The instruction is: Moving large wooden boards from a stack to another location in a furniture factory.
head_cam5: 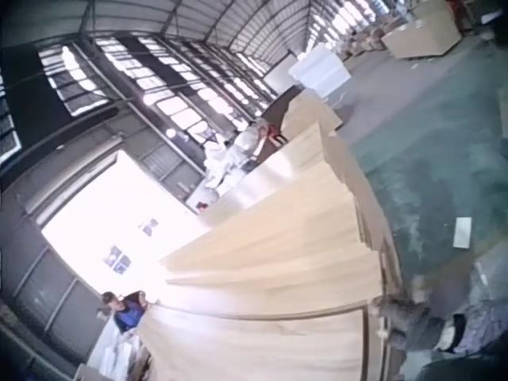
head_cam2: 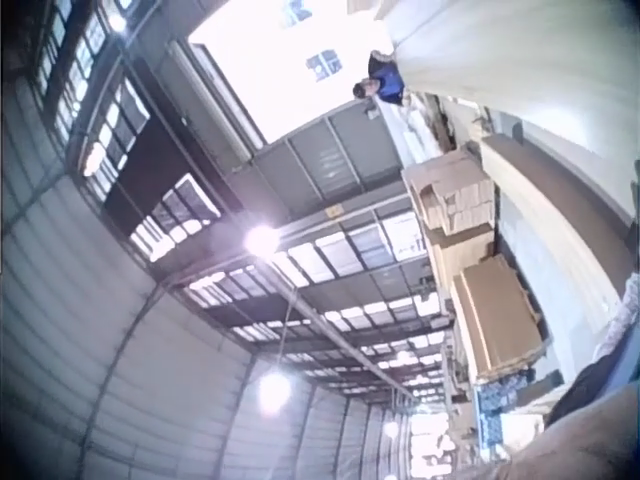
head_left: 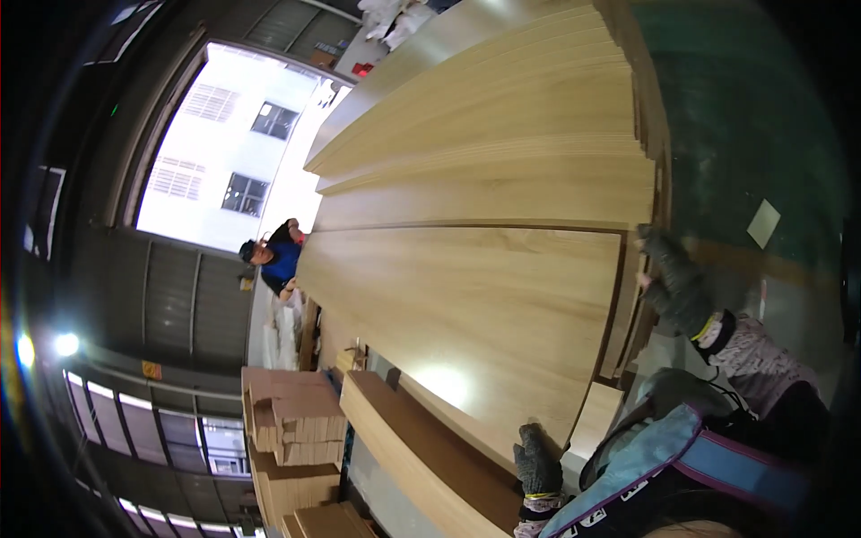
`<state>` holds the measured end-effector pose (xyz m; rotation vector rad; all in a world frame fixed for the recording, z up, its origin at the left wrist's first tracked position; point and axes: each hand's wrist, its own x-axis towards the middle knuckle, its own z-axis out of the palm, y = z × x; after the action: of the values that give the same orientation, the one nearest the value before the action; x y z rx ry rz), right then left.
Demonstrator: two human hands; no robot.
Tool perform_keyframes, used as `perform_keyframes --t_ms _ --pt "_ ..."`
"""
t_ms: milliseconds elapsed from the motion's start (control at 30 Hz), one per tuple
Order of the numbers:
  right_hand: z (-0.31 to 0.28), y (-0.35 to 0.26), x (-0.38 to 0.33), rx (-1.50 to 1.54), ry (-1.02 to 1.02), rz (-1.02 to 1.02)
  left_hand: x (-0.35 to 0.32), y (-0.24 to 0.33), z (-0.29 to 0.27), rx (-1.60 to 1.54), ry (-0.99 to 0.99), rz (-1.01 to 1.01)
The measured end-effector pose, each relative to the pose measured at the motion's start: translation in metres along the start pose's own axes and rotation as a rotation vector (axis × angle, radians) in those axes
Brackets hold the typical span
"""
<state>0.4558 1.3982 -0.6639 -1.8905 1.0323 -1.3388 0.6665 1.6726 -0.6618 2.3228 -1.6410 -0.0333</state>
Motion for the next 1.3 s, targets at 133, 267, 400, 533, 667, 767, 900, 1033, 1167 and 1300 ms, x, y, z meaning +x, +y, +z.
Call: perform_keyframes --t_ms 133,267,400,533,667,767,900,1033,1167,1300 --pt "-0.002 -0.013 0.007 -0.028 -0.094 -0.19 0.016 0.021 0.005 0.014 -0.051 0.022" --pt "0.001 -0.012 0.009 -0.123 -0.127 -0.222 0.027 0.028 0.016 -0.208 0.016 0.09" --pt "0.006 -0.008 0.009 -0.151 -0.136 -0.172 0.034 0.023 0.024 -0.095 -0.053 0.09" --pt "0.007 0.006 0.003 -0.127 -0.102 -0.142 0.058 0.056 0.008 -0.588 -0.18 -0.285" --pt "0.012 0.013 0.001 -0.115 -0.089 -0.111 0.073 0.068 0.0 -1.304 -0.28 -0.837" --pt "0.014 0.016 0.002 -0.134 -0.074 -0.098 0.067 0.044 0.02 -1.037 -0.351 -0.745" --pt "0.028 0.031 -0.005 -0.111 0.02 -0.077 0.076 0.038 0.013 -0.623 -0.568 -0.609" --pt "0.04 0.036 -0.002 -0.082 0.07 -0.067 0.067 0.008 0.014 -0.249 -0.533 0.077" --pt "0.038 0.035 -0.003 -0.124 0.112 -0.09 0.09 0.029 -0.003 -0.367 -0.828 -0.138" --pt "0.034 0.039 -0.006 -0.114 0.141 -0.054 0.106 0.051 -0.018 -0.586 -0.923 -0.601"
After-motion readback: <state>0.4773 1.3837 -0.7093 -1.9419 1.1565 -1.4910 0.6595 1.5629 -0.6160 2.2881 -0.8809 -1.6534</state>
